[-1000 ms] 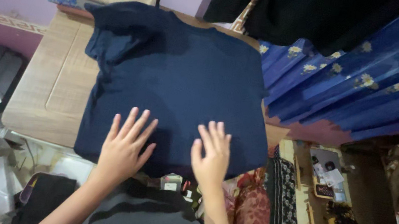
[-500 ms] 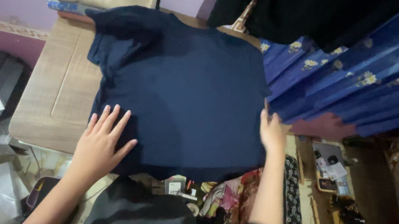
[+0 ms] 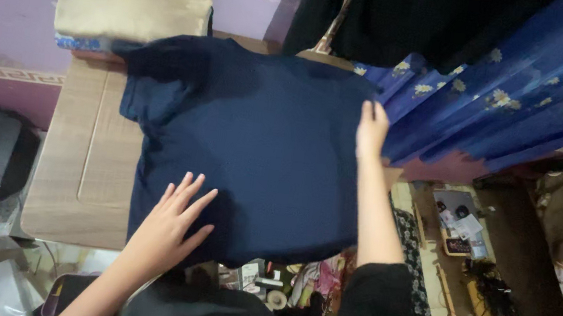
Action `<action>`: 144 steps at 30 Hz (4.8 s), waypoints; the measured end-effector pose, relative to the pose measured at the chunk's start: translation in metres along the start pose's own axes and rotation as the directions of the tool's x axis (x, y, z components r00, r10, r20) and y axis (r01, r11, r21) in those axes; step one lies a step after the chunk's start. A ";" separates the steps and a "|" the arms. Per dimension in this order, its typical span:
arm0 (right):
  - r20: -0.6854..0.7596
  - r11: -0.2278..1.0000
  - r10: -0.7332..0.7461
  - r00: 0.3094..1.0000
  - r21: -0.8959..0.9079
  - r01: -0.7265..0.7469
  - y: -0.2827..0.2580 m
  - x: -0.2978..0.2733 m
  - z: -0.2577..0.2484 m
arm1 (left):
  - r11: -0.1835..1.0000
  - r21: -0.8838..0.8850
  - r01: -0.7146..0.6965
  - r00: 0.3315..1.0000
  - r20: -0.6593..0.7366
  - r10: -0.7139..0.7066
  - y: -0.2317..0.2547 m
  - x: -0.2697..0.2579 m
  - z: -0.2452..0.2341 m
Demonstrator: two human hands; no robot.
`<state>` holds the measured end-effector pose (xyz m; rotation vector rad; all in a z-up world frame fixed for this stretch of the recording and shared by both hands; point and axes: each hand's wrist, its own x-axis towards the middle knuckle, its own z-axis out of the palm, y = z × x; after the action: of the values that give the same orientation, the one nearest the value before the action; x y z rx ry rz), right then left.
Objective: The person folds several t-shirts one by one on a wooden table. They smooth each shirt, fold the sleeves and sides, then fold the garment into a compact rectangle and stack it with the others.
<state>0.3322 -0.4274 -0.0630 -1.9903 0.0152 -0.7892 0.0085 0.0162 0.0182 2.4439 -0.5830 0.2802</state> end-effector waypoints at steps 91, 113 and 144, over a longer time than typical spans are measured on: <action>0.257 0.793 0.456 0.852 0.316 -0.520 -0.055 -0.422 -0.066 | 0.961 0.270 0.051 0.974 0.199 -0.107 -0.125 0.394 0.206; 0.614 0.590 0.600 0.513 0.093 -0.802 -0.017 -0.437 -0.092 | 0.732 0.675 -0.094 0.995 0.074 0.060 -0.100 0.382 0.202; 0.741 0.762 -0.207 0.639 -0.287 0.581 -0.085 -0.035 0.149 | 0.644 0.543 -0.539 0.814 0.142 0.563 0.040 0.009 0.147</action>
<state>0.3588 -0.2539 -0.0633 -2.7541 -0.7779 -0.2751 0.0067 -0.1041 -0.0754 2.7269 -1.4114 0.8632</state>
